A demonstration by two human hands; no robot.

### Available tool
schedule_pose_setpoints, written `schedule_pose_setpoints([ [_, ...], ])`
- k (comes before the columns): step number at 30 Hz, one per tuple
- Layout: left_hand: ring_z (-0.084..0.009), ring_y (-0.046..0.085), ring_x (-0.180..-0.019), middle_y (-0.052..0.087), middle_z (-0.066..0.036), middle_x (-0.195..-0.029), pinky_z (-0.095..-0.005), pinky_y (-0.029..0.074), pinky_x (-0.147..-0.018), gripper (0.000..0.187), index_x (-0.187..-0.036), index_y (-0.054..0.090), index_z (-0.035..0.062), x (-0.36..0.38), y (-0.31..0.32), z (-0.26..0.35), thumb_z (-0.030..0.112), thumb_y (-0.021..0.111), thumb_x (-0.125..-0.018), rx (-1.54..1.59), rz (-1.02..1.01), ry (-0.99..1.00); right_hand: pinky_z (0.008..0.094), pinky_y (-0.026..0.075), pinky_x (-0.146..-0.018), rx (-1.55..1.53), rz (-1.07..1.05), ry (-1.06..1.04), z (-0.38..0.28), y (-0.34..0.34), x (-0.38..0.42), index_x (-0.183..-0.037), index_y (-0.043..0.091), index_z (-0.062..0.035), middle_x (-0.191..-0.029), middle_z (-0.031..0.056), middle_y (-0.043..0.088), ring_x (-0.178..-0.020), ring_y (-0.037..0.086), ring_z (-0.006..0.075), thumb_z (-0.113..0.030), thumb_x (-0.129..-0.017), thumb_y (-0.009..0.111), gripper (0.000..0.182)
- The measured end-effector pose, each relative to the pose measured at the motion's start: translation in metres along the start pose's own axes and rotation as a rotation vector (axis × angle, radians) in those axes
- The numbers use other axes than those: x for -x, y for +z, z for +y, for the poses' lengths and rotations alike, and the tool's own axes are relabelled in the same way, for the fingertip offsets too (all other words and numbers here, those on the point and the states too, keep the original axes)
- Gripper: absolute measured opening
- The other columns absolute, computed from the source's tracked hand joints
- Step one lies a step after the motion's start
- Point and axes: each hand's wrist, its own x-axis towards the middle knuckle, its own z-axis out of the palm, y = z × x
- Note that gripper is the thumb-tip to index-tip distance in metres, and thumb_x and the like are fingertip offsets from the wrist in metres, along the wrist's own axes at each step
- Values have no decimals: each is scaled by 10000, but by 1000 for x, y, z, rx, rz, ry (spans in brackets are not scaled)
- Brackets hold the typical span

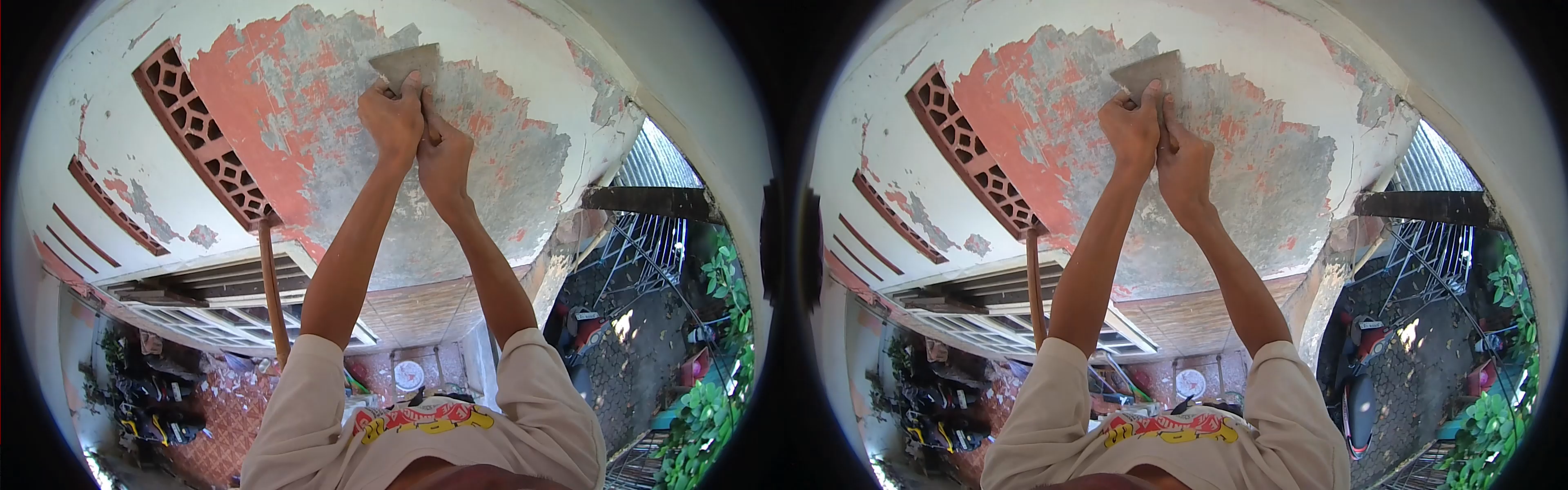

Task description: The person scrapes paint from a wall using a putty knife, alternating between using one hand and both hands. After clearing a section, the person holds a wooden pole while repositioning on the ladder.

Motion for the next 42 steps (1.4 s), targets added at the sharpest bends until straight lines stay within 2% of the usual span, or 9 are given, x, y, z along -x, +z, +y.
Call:
schedule_pose_setpoints([
  [3, -220, 551, -485, 614, -157, -558, -413, 437, -540, 299, -661, 629, -65, 17, -5, -9, 161, 755, -810, 123, 29, -57, 304, 338, -475, -1, -26, 26, 0, -3, 11, -1378, 552, -93, -618, 157, 282, -530, 299, 119, -20, -937, 602, 450],
  [6, -79, 440, -507, 580, -55, -568, -316, 338, -439, 340, -643, 606, -59, 12, -5, -10, 165, 771, -838, 0, -1, -90, 303, 330, -474, 34, -46, 13, -5, -9, 7, -1378, 551, -95, -618, 149, 273, -527, 292, 122, -22, -938, 604, 449],
  [9, -223, 553, -487, 609, -175, -556, -411, 440, -537, 304, -650, 631, -65, -2, 0, 4, 160, 767, -803, 19, 26, -55, 298, 329, -477, 44, -34, 8, -14, -9, -3, -1379, 549, -92, -623, 151, 269, -526, 292, 130, -11, -934, 600, 454],
  [24, -195, 508, -473, 568, -131, -526, -391, 420, -513, 331, -679, 640, -82, 14, -8, -15, 188, 792, -796, 303, 40, -207, 329, 355, -490, 54, -64, -9, -16, -10, 13, -1357, 573, -84, -585, 188, 357, -519, 313, 151, -48, -956, 584, 402],
  [31, -193, 517, -491, 608, -143, -559, -396, 421, -517, 336, -682, 645, -92, -4, -6, -12, 190, 788, -795, 161, 36, -124, 339, 360, -487, 26, -44, -16, -15, -1, -3, -1308, 609, -73, -584, 193, 379, -515, 308, 183, -58, -971, 576, 339],
  [34, -205, 524, -493, 616, -152, -568, -400, 429, -530, 344, -672, 639, -93, 6, -12, -14, 192, 788, -793, 172, 45, -121, 296, 340, -497, 72, -82, 17, -19, -8, 10, -1333, 595, -83, -630, 97, 274, -571, 313, 102, -70, -964, 586, 369],
  [37, -208, 535, -498, 619, -155, -575, -399, 438, -538, 338, -675, 640, -96, -9, -8, -2, 186, 783, -795, 82, 36, -67, 360, 367, -488, 54, -74, 9, -29, -7, -11, -1226, 647, -27, -586, 208, 397, -511, 300, 186, -68, -967, 584, 270],
  [40, -210, 536, -502, 618, -161, -575, -408, 443, -541, 340, -663, 634, -97, -20, -6, 9, 182, 779, -793, 58, 43, 1, 301, 346, -508, -132, -42, 121, -45, -2, -17, -1318, 599, -62, -652, 62, 249, -577, 303, 117, -80, -968, 580, 351],
  [42, -217, 547, -509, 621, -168, -578, -410, 453, -549, 337, -660, 634, -98, -13, -12, -3, 178, 778, -789, -14, 15, 45, 300, 344, -508, -51, -54, 84, -35, -2, 0, -1315, 600, -60, -655, 59, 252, -582, 305, 108, -83, -972, 578, 344],
])
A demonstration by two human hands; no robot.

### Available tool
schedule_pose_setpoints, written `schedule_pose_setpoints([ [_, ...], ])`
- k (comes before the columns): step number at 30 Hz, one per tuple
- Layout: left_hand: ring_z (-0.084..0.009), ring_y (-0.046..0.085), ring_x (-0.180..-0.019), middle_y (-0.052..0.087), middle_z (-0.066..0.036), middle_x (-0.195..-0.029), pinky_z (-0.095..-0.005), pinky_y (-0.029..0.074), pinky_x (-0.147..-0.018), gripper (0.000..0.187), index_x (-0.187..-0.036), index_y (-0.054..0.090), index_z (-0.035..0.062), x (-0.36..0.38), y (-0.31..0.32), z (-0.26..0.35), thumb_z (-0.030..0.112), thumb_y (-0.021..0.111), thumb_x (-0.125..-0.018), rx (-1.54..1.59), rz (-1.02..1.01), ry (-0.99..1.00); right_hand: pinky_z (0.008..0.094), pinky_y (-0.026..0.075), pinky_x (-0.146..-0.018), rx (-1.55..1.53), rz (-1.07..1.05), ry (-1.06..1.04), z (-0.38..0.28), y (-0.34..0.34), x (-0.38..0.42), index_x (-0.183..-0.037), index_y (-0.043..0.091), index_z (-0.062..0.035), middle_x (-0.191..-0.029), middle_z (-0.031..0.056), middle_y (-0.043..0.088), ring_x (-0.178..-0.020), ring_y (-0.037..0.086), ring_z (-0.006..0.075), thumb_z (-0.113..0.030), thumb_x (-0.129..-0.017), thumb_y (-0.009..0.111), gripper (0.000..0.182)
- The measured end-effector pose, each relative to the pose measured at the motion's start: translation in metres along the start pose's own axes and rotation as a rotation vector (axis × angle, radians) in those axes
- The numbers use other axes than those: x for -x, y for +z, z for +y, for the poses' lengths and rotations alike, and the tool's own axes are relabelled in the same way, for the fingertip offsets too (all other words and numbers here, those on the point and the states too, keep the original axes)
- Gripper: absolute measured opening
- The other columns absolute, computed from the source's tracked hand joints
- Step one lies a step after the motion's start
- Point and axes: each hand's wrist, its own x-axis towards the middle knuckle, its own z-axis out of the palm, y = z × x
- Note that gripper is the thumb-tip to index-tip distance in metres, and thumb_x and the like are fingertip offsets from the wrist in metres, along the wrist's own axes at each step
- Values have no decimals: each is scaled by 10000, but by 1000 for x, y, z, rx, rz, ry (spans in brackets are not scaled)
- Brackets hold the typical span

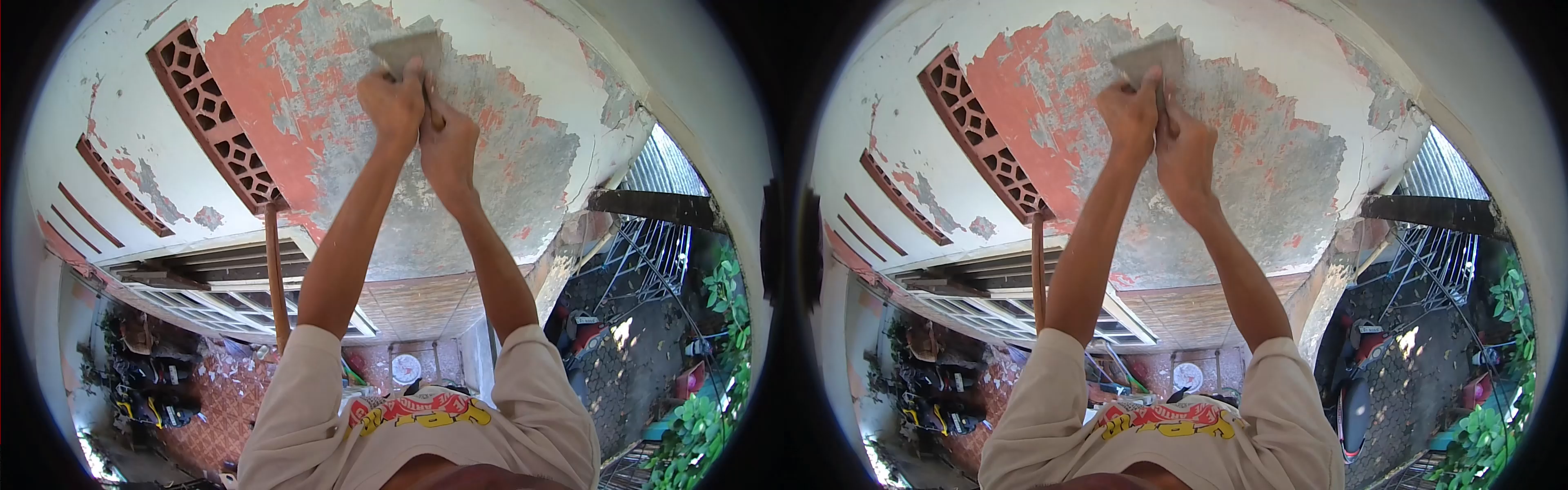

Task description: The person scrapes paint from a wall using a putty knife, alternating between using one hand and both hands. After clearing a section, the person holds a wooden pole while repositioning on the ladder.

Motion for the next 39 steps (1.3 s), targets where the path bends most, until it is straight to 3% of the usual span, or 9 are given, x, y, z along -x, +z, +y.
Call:
schedule_pose_setpoints([
  [3, -228, 555, -504, 623, -169, -571, -411, 460, -557, 336, -647, 630, -92, 21, -2, 5, 178, 779, -782, 186, 23, -164, 294, 342, -508, 66, -28, -15, 9, -7, 6, -1320, 595, -60, -672, 51, 250, -593, 309, 94, -77, -976, 572, 345],
  [6, -220, 577, -513, 636, -171, -586, -391, 468, -556, 309, -657, 639, -88, -1, 3, 9, 161, 770, -784, -95, -24, -45, 289, 341, -508, 1, -65, 64, -9, -10, -8, -1337, 580, -69, -661, 66, 261, -597, 318, 86, -60, -976, 564, 362],
  [13, -241, 593, -513, 638, -170, -581, -418, 466, -558, 308, -636, 629, -66, 19, -7, 13, 167, 755, -793, -8, -9, -62, 304, 342, -498, -3, 38, 13, 7, -1, 11, -1216, 652, 11, -578, 38, 385, -573, 343, 90, -90, -988, 561, 265],
  [22, -251, 536, -477, 603, -174, -550, -427, 427, -525, 362, -576, 580, -44, 6, 6, 11, 184, 756, -795, 38, 13, -17, 334, 342, -495, 46, 87, -72, 1, -5, 0, -1077, 694, 28, -585, 152, 334, -556, 325, 121, -77, -952, 595, 190],
  [24, -278, 539, -478, 597, -186, -548, -439, 427, -532, 378, -577, 578, -51, 26, 0, 3, 199, 757, -796, 99, 7, -188, 330, 336, -496, 85, 16, -32, 12, -10, 7, -1106, 691, 12, -593, 130, 310, -564, 312, 122, -63, -946, 598, 200],
  [30, -272, 555, -491, 597, -196, -555, -443, 435, -544, 375, -619, 599, -78, -5, 16, 31, 202, 789, -783, 19, 37, -62, 316, 325, -502, 52, -5, -32, -7, -16, -23, -1203, 668, -32, -650, 118, 264, -581, 297, 120, -39, -942, 593, 272],
  [33, -287, 573, -502, 603, -191, -562, -446, 448, -559, 365, -626, 606, -74, 7, 16, -4, 195, 801, -777, 71, 16, -38, 306, 315, -502, 55, -11, -31, 3, -15, -4, -1241, 648, -44, -665, 108, 254, -589, 297, 109, -36, -941, 595, 304],
  [36, -301, 557, -493, 603, -182, -563, -452, 446, -560, 365, -631, 606, -68, 21, 16, -10, 200, 793, -791, 171, 41, -245, 292, 314, -503, 100, -29, -80, 15, -21, 0, -1287, 618, -66, -675, 85, 240, -598, 297, 98, -30, -939, 597, 350],
  [39, -278, 559, -497, 613, -172, -571, -440, 451, -562, 338, -655, 625, -58, -2, 28, 6, 200, 783, -806, -4, 88, -53, 284, 318, -505, 93, -77, -85, 4, -28, -28, -1308, 606, -83, -683, 69, 226, -602, 295, 95, -23, -936, 598, 378],
])
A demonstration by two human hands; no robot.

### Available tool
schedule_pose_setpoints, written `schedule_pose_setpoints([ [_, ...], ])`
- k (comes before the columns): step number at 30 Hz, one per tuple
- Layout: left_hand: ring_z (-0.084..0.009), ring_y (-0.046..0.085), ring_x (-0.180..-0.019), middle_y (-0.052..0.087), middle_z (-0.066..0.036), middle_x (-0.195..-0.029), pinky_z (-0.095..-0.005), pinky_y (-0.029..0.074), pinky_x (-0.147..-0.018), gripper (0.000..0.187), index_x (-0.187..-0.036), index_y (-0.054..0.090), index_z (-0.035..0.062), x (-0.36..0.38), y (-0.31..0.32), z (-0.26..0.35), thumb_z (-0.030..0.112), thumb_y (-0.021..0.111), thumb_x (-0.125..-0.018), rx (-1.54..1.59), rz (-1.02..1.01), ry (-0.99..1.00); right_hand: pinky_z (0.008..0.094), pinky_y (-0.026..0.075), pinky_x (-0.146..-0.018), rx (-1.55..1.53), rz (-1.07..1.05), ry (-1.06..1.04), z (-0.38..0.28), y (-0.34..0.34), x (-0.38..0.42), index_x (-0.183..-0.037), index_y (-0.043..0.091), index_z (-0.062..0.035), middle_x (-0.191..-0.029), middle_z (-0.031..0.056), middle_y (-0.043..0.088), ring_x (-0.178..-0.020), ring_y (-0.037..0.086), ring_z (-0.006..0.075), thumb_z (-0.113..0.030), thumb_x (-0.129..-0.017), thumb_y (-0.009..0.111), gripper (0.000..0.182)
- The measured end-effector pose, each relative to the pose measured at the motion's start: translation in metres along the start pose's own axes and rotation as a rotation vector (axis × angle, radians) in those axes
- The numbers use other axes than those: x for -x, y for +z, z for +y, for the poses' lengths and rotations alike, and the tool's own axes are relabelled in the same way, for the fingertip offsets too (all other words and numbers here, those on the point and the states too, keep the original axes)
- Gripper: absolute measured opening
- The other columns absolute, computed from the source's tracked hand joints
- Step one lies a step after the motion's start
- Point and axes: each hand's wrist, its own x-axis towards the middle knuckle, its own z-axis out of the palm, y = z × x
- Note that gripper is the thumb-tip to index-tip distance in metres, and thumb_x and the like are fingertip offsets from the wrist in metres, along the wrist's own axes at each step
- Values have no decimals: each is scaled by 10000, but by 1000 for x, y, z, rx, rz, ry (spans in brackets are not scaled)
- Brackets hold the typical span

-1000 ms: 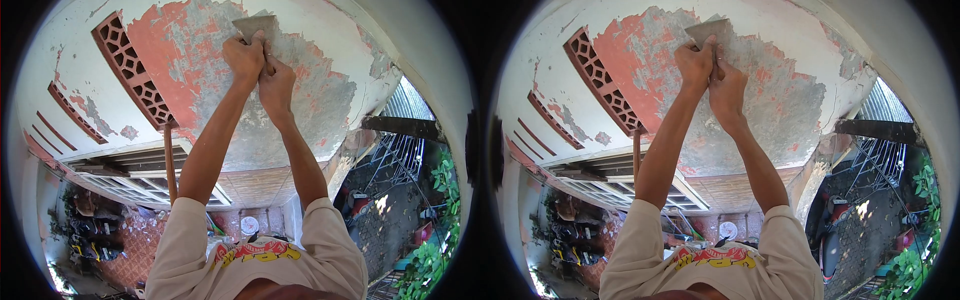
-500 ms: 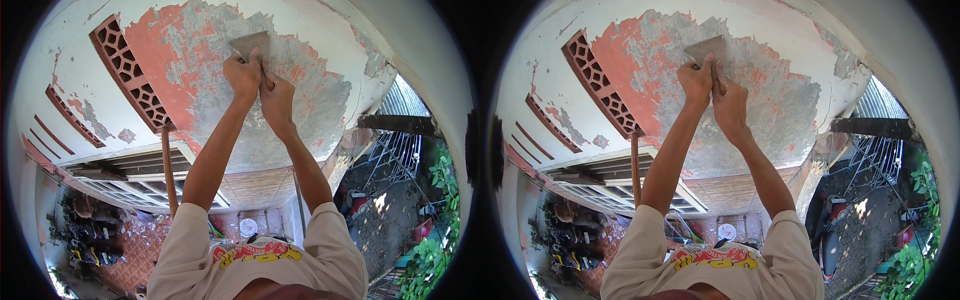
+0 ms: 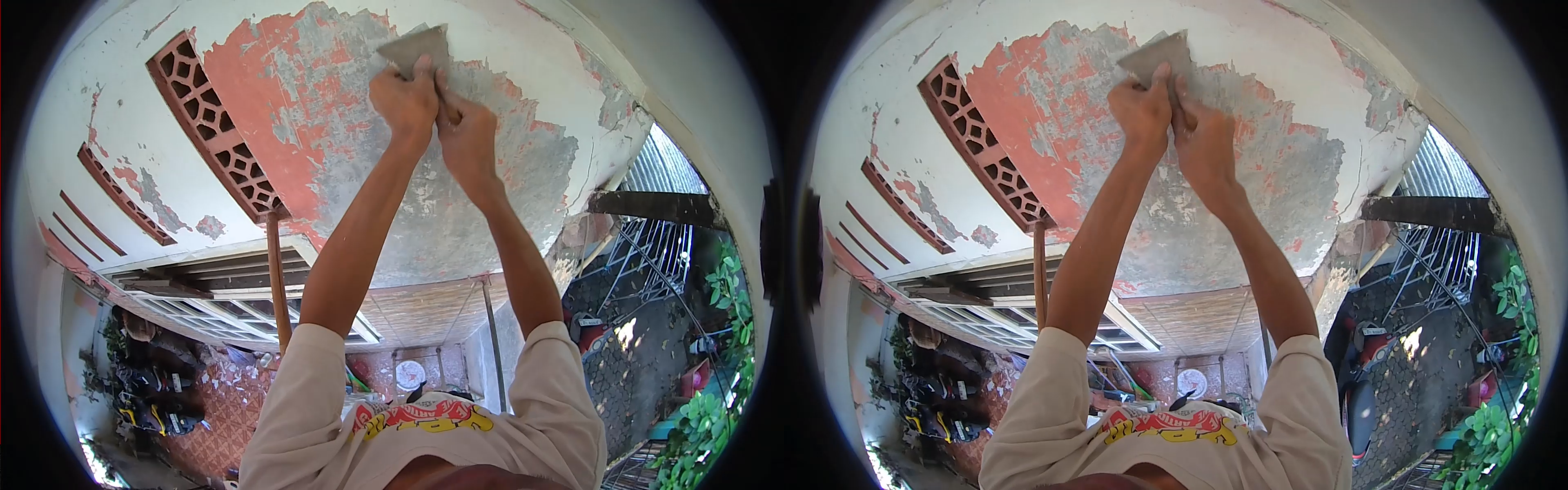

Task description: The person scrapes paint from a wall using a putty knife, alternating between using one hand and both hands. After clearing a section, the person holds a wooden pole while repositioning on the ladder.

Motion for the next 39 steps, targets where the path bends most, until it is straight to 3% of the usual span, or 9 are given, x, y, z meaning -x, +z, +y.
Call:
schedule_pose_setpoints([
  [6, -271, 571, -510, 625, -184, -587, -441, 457, -586, 317, -678, 644, -75, 25, -14, 9, 185, 765, -813, 156, -21, -88, 295, 309, -505, -42, 26, 50, -5, 0, 15, -1311, 612, -91, -681, 47, 227, -599, 286, 102, -17, -926, 603, 392],
  [15, -260, 534, -506, 602, -164, -558, -455, 444, -579, 351, -636, 607, -82, -1, -5, 2, 179, 764, -810, 95, -21, 4, 297, 323, -519, -11, 27, 20, -6, 10, 8, -1337, 593, -107, -692, 55, 226, -603, 290, 109, -4, -915, 610, 435],
  [18, -287, 515, -501, 595, -169, -558, -472, 438, -583, 374, -621, 588, -80, 26, -24, -11, 189, 776, -802, 144, -20, -207, 298, 328, -524, -8, 1, 27, 5, 11, 25, -1341, 590, -120, -695, 60, 225, -600, 286, 116, -15, -926, 605, 428],
  [25, -231, 581, -561, 616, -170, -599, -416, 467, -608, 362, -669, 630, -83, -8, -15, 20, 212, 797, -793, 29, -39, -139, 283, 332, -526, 0, 3, 42, -22, 8, -3, -1337, 596, -122, -687, 61, 227, -595, 284, 111, -44, -960, 581, 385],
  [29, -282, 571, -552, 631, -181, -616, -447, 466, -618, 368, -698, 655, -93, 15, -26, -3, 231, 807, -783, 189, -53, -278, 292, 331, -518, 37, -13, 56, -12, 13, 22, -1328, 602, -109, -663, 67, 241, -591, 284, 114, -52, -960, 584, 372],
  [31, -251, 566, -546, 632, -175, -615, -431, 467, -605, 365, -705, 660, -96, 5, -18, -8, 228, 804, -788, 80, -25, -187, 295, 331, -515, 42, -14, 61, -9, 14, 17, -1326, 604, -114, -654, 75, 250, -590, 285, 114, -52, -960, 583, 372],
  [34, -222, 568, -556, 635, -178, -622, -420, 467, -595, 371, -699, 656, -100, -11, -13, 3, 228, 805, -789, 74, -35, -146, 289, 341, -518, 33, 8, 11, -12, 17, -5, -1323, 608, -116, -650, 94, 262, -589, 292, 115, -54, -962, 584, 367],
  [37, -221, 586, -581, 643, -189, -640, -418, 477, -605, 361, -704, 656, -101, -3, -22, -3, 217, 804, -790, 133, -72, -169, 357, 380, -506, 0, 79, -10, -9, 24, 5, -1307, 608, -69, -657, 265, 429, -509, 347, 204, -66, -967, 586, 340],
  [39, -220, 595, -591, 650, -190, -649, -414, 483, -608, 344, -711, 659, -101, 4, -25, -5, 203, 799, -794, 185, -78, -205, 359, 382, -506, 51, 35, 3, -8, 20, 15, -1302, 609, -65, -657, 263, 437, -507, 353, 207, -65, -969, 578, 335],
])
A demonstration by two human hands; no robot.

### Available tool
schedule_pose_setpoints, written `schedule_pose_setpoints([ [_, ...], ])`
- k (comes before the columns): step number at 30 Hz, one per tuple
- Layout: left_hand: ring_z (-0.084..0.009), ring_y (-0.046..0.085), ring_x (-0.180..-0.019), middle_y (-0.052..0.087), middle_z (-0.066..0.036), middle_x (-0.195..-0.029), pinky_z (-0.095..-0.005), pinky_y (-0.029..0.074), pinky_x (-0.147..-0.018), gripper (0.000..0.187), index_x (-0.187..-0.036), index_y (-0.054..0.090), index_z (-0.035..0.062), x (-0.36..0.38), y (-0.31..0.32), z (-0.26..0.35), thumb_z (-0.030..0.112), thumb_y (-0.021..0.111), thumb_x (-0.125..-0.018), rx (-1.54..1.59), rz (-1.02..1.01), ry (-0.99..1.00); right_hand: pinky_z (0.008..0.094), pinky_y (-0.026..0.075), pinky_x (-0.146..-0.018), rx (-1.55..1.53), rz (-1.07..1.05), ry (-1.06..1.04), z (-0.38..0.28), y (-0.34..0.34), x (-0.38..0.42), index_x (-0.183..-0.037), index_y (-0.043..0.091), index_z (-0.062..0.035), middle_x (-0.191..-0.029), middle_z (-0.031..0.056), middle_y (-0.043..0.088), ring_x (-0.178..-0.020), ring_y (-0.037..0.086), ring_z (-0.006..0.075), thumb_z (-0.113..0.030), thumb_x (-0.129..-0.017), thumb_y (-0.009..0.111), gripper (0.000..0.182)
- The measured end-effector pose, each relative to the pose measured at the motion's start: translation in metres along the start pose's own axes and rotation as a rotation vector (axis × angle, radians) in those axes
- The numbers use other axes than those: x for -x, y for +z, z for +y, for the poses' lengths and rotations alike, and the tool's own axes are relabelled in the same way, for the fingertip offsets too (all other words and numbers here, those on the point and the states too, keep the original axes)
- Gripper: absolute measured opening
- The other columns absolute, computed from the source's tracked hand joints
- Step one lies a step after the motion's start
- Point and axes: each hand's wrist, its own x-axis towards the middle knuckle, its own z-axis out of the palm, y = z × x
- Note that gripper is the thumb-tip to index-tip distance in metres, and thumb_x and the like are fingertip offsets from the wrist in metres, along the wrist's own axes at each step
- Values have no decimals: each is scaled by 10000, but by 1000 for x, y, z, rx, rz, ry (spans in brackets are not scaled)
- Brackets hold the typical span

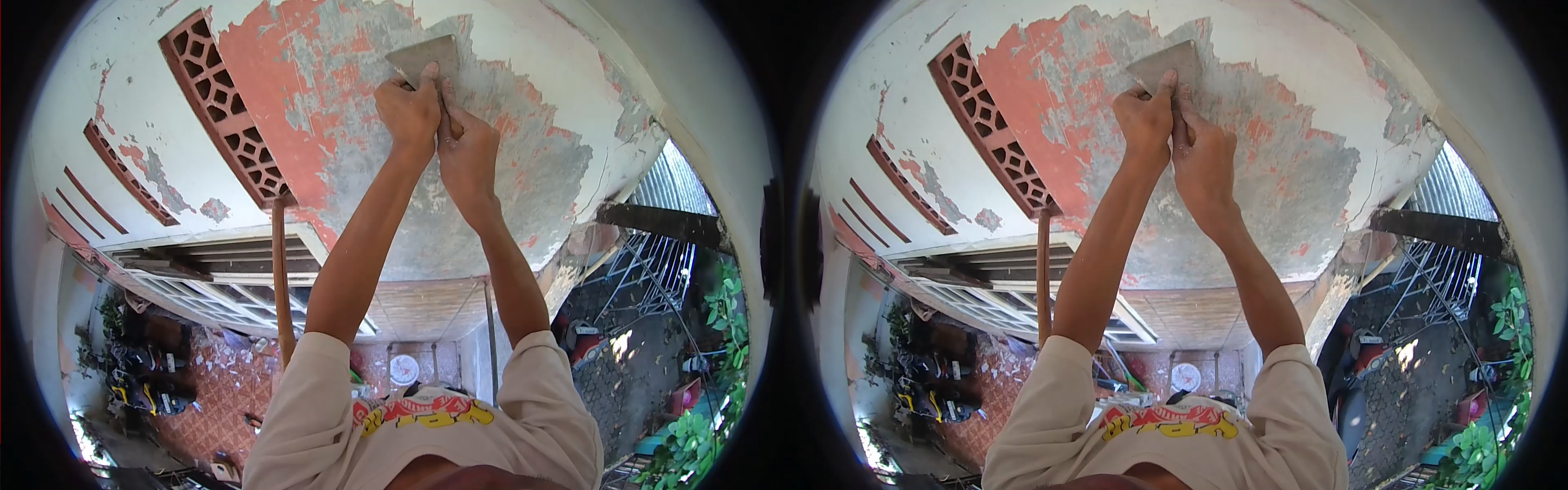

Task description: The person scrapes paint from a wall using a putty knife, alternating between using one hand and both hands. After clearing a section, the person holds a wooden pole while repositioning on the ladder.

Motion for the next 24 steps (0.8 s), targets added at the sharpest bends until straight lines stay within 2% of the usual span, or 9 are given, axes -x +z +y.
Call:
schedule_pose_setpoints([
  [2, -212, 596, -594, 656, -184, -653, -406, 483, -600, 325, -716, 663, -100, 11, -3, -2, 187, 790, -801, 65, 31, -83, 362, 384, -505, 22, -34, 5, 0, -2, 8, -1298, 611, -63, -657, 262, 444, -507, 355, 208, -64, -970, 574, 331],
  [4, -203, 585, -586, 665, -172, -662, -400, 480, -590, 301, -733, 671, -100, -2, 3, 5, 169, 779, -814, 26, 24, -10, 365, 388, -503, 9, -30, -18, -1, -2, -1, -1295, 615, -65, -658, 262, 451, -509, 352, 208, -65, -970, 572, 328],
  [7, -188, 564, -568, 669, -153, -666, -391, 467, -567, 292, -750, 673, -104, -13, 12, 17, 160, 772, -824, 98, -1, 56, 304, 355, -523, -44, -24, 3, -12, -3, -23, -1317, 613, -122, -653, 109, 292, -593, 303, 120, -78, -966, 592, 355],
  [10, -163, 533, -547, 642, -122, -634, -374, 446, -530, 297, -715, 650, -91, -1, 1, 4, 153, 774, -829, 119, 11, 10, 376, 401, -509, -16, 56, -101, 7, 7, -7, -1310, 615, -88, -669, 265, 501, -490, 391, 266, -73, -968, 570, 345],
  [14, -123, 469, -515, 561, -65, -562, -343, 392, -466, 347, -627, 576, -40, 16, -13, -7, 146, 784, -833, 155, 11, -181, 374, 407, -518, 105, -59, -24, 11, 2, 17, -1308, 627, -112, -660, 236, 562, -497, 484, 296, -104, -955, 605, 354],
  [16, -115, 447, -507, 530, -51, -544, -334, 368, -450, 367, -608, 548, -15, 9, -13, -12, 145, 788, -835, 181, -3, -206, 368, 413, -529, 211, -67, -28, 7, -2, 17, -1311, 632, -130, -651, 213, 587, -504, 533, 297, -118, -941, 631, 370],
  [19, -114, 440, -496, 507, -42, -529, -325, 349, -439, 372, -610, 541, -10, 2, -15, -24, 147, 791, -836, 140, -14, -170, 358, 423, -559, 247, -50, -167, 27, 7, 23, -1394, 546, -91, -780, 173, 665, -600, 607, 277, -127, -923, 659, 486],
  [22, -121, 450, -486, 513, -50, -523, -337, 360, -451, 369, -621, 560, -25, 4, -17, -21, 168, 796, -830, 106, -4, -122, 330, 457, -616, 380, 166, -356, 46, 26, 36, -1447, 440, -18, -956, 156, 682, -774, 653, 264, -129, -930, 657, 572],
  [24, -127, 458, -478, 526, -59, -521, -353, 375, -467, 371, -632, 582, -35, 0, -14, -22, 195, 802, -821, 61, 14, -72, 316, 481, -727, -100, 22, -108, 52, 31, 45, -1470, 375, 18, -1019, 149, 653, -825, 618, 224, -154, -961, 629, 594],
])
